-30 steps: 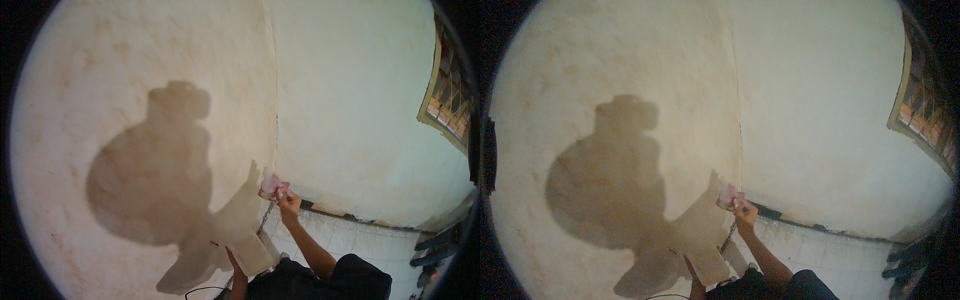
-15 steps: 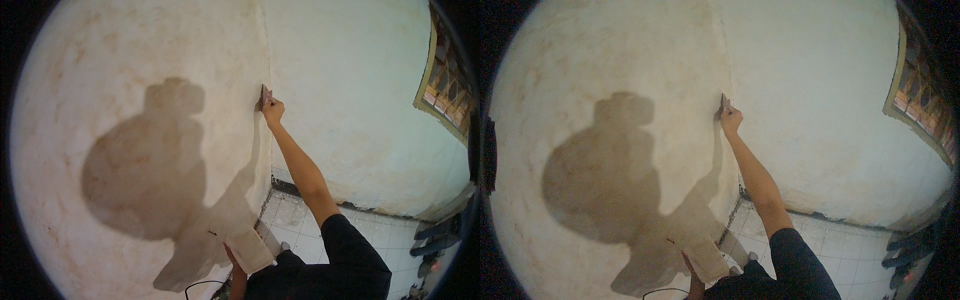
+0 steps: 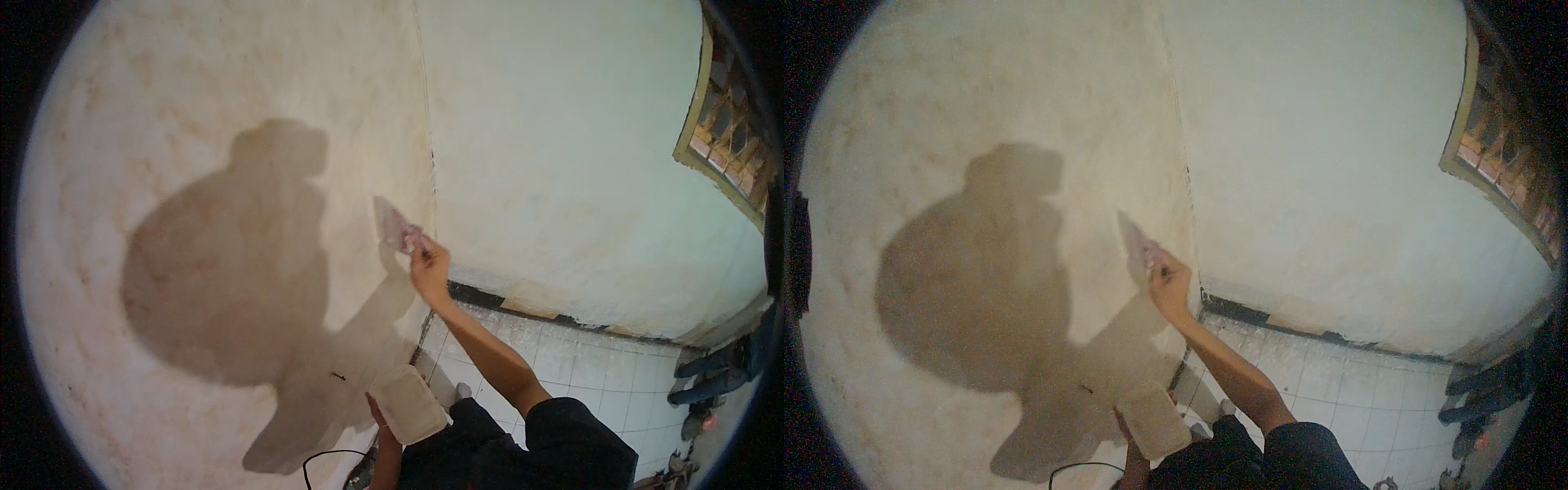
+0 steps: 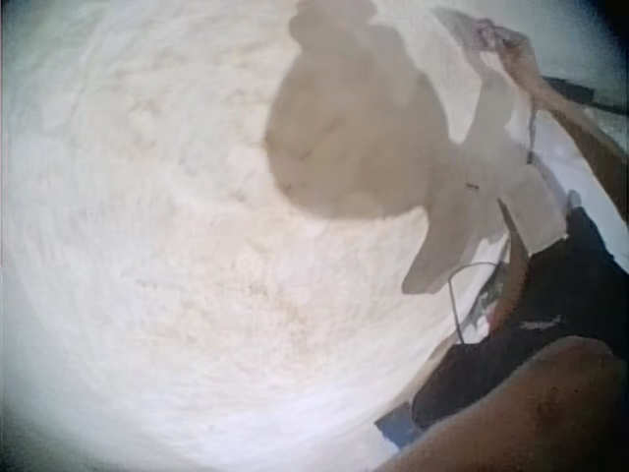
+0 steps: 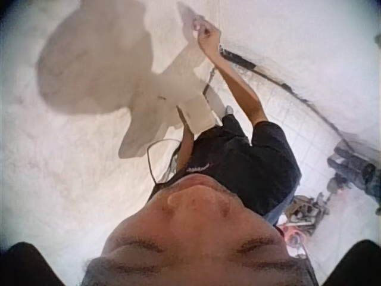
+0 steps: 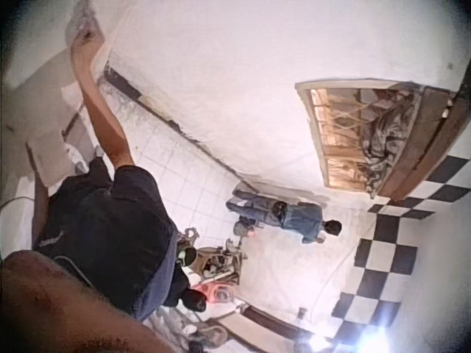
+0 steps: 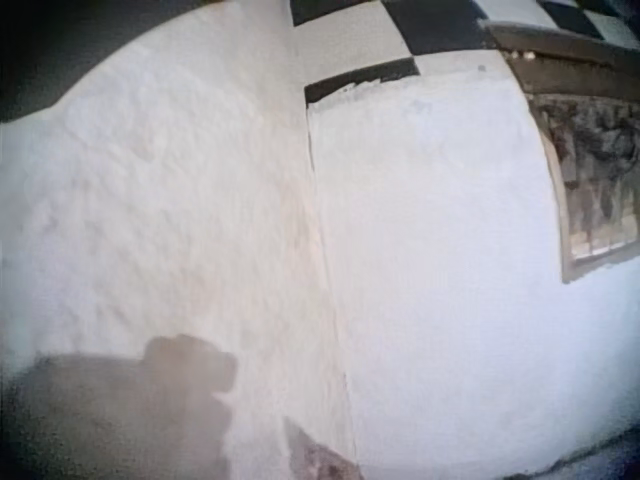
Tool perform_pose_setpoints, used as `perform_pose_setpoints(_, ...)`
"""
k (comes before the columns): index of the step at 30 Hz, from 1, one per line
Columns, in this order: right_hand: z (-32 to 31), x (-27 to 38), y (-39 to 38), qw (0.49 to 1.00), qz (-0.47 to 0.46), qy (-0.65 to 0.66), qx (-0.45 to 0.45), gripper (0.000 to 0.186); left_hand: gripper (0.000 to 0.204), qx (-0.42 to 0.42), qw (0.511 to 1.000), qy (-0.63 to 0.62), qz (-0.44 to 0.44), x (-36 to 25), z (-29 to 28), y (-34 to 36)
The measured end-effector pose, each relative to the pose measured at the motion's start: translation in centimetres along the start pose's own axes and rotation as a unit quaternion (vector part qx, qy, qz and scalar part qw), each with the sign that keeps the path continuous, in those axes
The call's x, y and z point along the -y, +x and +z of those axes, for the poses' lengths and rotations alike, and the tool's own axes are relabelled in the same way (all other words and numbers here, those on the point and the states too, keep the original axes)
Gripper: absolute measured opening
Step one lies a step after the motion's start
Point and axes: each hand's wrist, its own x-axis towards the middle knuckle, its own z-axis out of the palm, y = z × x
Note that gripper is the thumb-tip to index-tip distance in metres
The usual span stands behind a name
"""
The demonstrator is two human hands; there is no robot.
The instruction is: The person applies plaster to a wall using a spatula, dipping the spatula into a container to gather more material and spreading it across the wall surface in multiple areas.
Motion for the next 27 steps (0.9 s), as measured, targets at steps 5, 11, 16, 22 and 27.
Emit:
perform_pose_setpoints(5, -0.1, -3.8, 2.9, 0.992, 0.029, -0.07, -0.105, 0.023, 0.111, -0.008, 1.0, 0.027, 0.004, 0.1, 0.2, -0.8)
perform_pose_setpoints(11, 5.9, 5.8, -8.9, 0.949, -0.193, -0.154, 0.194, 0.006, 0.111, -0.101, 0.991, 0.064, 0.052, -0.4, -2.0, -1.0)
perform_pose_setpoints(16, 1.6, 12.1, -11.5, 0.973, -0.11, -0.045, 0.199, 0.018, 0.11, -0.121, 0.986, 0.084, 0.079, -0.6, -2.3, -0.9)
perform_pose_setpoints(22, 2.1, 0.5, 2.4, 0.975, -0.064, -0.202, -0.073, 0.016, 0.108, -0.137, 0.98, 0.1, 0.101, -0.3, -2.5, -1.0)
perform_pose_setpoints(27, 6.4, 3.1, -2.9, 0.98, -0.068, -0.177, 0.067, 0.016, 0.107, -0.152, 0.975, 0.117, 0.114, -0.6, -3.0, -1.3)
